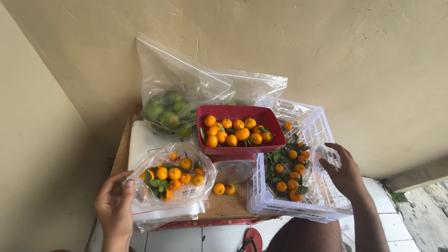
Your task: The person sorts kumquats by hand, picking them from a white plastic crate and placing them into a red tray on a weighing scale.
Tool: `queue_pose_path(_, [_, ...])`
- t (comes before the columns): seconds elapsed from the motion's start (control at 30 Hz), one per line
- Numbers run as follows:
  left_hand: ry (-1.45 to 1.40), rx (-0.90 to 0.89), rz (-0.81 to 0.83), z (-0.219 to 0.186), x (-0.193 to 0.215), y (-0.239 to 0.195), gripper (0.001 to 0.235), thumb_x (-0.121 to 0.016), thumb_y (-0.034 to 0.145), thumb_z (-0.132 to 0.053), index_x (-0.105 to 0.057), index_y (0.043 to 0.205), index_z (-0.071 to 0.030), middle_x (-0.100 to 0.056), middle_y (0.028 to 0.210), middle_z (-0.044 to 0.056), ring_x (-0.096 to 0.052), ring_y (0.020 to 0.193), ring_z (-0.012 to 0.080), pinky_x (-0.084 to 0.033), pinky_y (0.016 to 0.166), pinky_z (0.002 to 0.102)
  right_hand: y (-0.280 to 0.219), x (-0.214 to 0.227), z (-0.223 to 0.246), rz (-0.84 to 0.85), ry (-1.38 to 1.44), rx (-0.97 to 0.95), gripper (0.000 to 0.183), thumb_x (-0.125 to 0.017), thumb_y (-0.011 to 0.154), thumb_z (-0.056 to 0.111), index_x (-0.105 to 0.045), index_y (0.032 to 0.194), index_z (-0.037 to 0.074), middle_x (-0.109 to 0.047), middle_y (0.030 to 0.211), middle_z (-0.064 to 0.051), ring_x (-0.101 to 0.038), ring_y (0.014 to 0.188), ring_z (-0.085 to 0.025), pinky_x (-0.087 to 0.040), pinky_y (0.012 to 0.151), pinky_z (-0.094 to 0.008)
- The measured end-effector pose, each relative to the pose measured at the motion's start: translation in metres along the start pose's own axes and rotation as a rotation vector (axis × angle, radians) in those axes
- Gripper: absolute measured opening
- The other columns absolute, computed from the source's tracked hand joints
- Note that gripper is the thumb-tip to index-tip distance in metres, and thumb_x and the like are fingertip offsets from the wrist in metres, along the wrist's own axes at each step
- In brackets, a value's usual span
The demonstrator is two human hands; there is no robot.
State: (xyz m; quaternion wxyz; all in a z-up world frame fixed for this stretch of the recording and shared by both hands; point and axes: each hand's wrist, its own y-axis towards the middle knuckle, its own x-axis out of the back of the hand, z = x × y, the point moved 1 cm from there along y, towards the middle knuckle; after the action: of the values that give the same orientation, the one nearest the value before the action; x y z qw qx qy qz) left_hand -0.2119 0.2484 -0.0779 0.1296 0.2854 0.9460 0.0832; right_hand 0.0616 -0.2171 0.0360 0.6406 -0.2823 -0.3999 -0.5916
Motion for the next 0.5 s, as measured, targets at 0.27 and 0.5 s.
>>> queue_pose_path(0.27, [0.037,0.068,0.06,-0.005,-0.009,0.009,0.023,-0.072,0.095,-0.022,-0.071,0.111,-0.006,-0.057,0.078,-0.001,-0.05,0.073,0.0044,-0.039,0.065,0.019,-0.003,0.002,0.008,-0.001,0.02,-0.065,0.05,-0.065,0.092,0.029,-0.057,0.141,0.024,-0.055,0.15,-0.012,-0.048,0.141,-0.031,-0.038,0.112,-0.049])
queue_pose_path(0.5, [0.156,0.193,0.076,-0.022,-0.019,0.007,0.027,-0.072,0.093,-0.029,-0.072,0.11,-0.008,-0.05,0.072,-0.001,-0.045,0.061,0.0064,-0.036,0.056,0.023,-0.009,0.001,0.002,-0.019,-0.029,-0.012,0.049,-0.064,0.093,0.029,-0.057,0.141,0.021,-0.055,0.15,-0.009,-0.049,0.141,-0.029,-0.043,0.107,-0.049])
